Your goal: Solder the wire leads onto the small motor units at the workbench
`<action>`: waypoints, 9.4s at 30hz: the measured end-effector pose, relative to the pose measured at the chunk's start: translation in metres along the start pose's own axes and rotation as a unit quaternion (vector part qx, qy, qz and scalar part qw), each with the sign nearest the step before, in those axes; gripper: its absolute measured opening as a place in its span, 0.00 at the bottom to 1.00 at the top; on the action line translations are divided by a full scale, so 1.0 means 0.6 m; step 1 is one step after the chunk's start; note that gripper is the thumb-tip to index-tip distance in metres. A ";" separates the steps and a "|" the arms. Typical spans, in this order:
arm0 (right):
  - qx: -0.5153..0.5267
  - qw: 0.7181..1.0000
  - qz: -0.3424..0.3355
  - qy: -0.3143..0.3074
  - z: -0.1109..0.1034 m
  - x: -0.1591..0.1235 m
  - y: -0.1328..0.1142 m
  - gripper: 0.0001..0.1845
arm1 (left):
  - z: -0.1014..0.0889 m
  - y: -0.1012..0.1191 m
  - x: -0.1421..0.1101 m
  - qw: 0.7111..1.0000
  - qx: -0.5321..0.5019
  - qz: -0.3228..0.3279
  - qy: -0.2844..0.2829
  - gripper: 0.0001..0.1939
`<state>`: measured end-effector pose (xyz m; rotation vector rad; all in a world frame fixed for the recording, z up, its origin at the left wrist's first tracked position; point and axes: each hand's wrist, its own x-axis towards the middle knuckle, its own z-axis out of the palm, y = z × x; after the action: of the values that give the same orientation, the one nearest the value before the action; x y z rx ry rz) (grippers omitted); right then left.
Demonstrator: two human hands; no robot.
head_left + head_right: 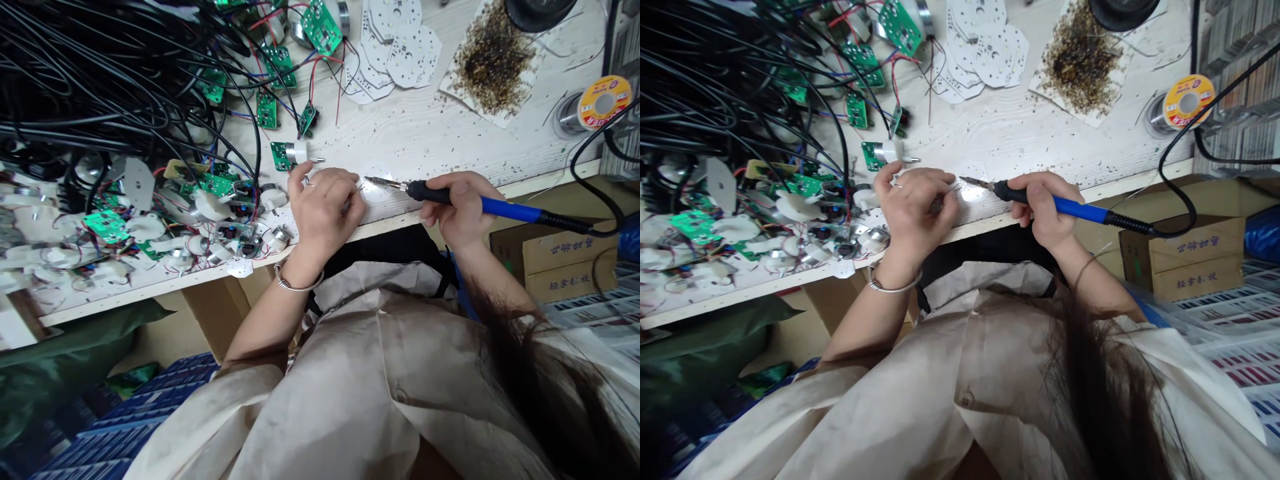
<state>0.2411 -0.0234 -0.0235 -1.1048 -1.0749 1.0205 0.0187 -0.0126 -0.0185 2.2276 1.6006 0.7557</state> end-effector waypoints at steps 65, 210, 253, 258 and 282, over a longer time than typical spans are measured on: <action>-0.323 0.885 -0.315 -0.118 0.029 0.004 0.016 0.18 | -0.062 -0.039 0.095 0.996 0.046 0.021 0.077 0.11; -0.140 0.985 -0.089 -0.049 0.037 -0.094 -0.002 0.09 | -0.062 -0.059 0.031 0.987 -0.022 0.063 -0.147 0.06; -0.128 0.990 -0.049 -0.044 0.031 -0.095 -0.003 0.09 | -0.064 -0.035 0.032 0.987 0.050 0.054 -0.143 0.10; -0.120 0.987 -0.090 -0.058 0.037 -0.082 -0.002 0.12 | -0.059 -0.044 0.027 0.982 0.082 0.100 -0.134 0.12; -0.396 0.843 -0.248 -0.267 -0.017 0.169 -0.001 0.18 | -0.140 -0.091 -0.030 0.952 0.174 0.196 -0.158 0.13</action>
<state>0.2698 0.0735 -0.0100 -1.0789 -2.2384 0.4390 -0.0767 -0.0163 0.0174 2.7945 1.2267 0.1838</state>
